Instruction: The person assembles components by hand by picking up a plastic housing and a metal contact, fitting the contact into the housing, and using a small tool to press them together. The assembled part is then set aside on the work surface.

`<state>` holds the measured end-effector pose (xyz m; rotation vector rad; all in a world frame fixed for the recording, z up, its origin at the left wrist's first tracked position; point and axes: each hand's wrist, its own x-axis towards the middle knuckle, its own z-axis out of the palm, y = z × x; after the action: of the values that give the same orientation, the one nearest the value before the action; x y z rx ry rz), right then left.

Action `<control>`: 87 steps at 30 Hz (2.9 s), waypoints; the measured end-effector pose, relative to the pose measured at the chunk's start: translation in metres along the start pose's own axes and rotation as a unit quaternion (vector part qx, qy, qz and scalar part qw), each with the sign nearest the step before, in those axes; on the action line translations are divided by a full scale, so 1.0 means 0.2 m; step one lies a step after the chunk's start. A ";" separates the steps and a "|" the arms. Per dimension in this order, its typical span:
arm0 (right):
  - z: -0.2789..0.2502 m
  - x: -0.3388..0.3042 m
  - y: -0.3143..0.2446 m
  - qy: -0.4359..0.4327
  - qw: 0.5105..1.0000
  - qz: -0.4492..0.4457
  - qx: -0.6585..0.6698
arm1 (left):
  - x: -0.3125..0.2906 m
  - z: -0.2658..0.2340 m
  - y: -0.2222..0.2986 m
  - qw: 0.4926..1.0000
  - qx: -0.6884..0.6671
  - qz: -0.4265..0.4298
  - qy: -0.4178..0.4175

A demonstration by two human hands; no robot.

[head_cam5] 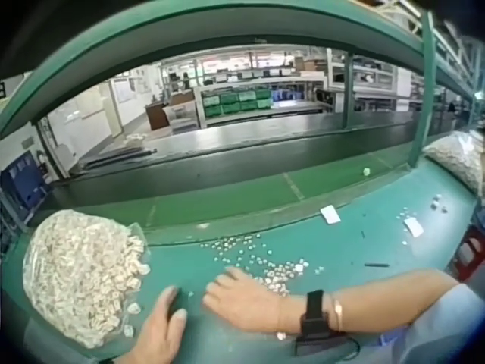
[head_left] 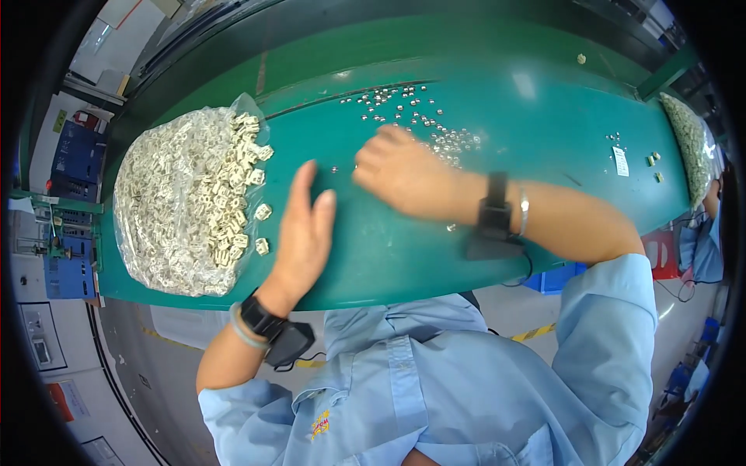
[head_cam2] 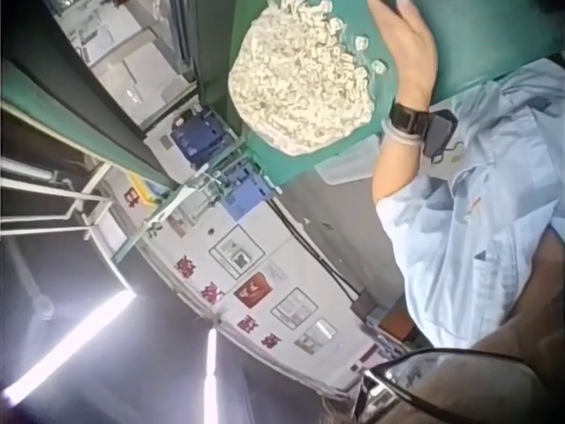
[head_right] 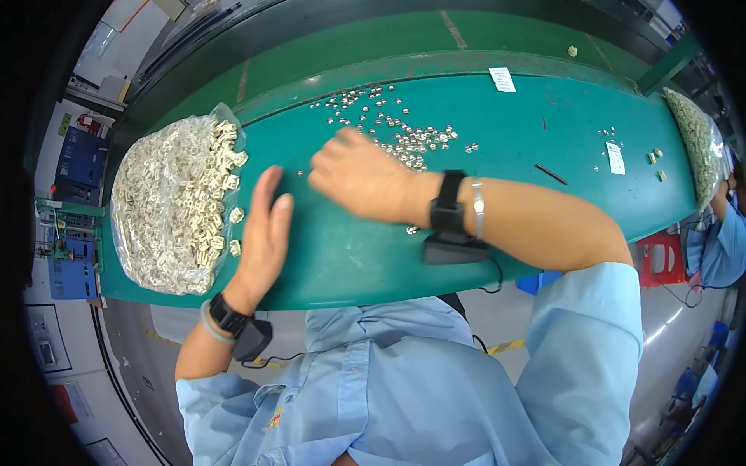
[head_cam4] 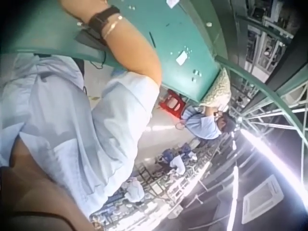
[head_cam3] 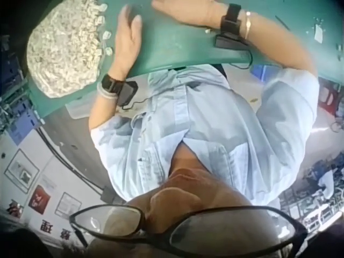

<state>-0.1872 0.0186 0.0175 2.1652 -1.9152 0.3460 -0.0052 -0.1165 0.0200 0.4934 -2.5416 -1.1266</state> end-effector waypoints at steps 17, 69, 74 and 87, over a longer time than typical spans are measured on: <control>0.10 0.18 0.05 -0.002 0.999 0.009 -0.046 | -0.32 -0.40 -0.10 0.960 0.258 0.105 0.030; -0.32 -0.72 0.02 0.046 0.933 0.346 0.086 | 0.03 0.12 0.20 0.780 -0.545 -0.186 -0.243; -0.33 -0.76 0.00 0.084 0.914 0.379 0.118 | 0.02 0.12 0.26 0.787 -0.548 -0.186 -0.216; -0.32 -0.75 0.02 0.037 0.925 0.367 0.091 | -0.11 0.15 0.23 0.813 -0.547 -0.149 -0.136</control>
<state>-0.2102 0.1800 0.0285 1.3940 -2.6697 0.7391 -0.0060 -0.0592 0.0328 0.4045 -1.5371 -2.6080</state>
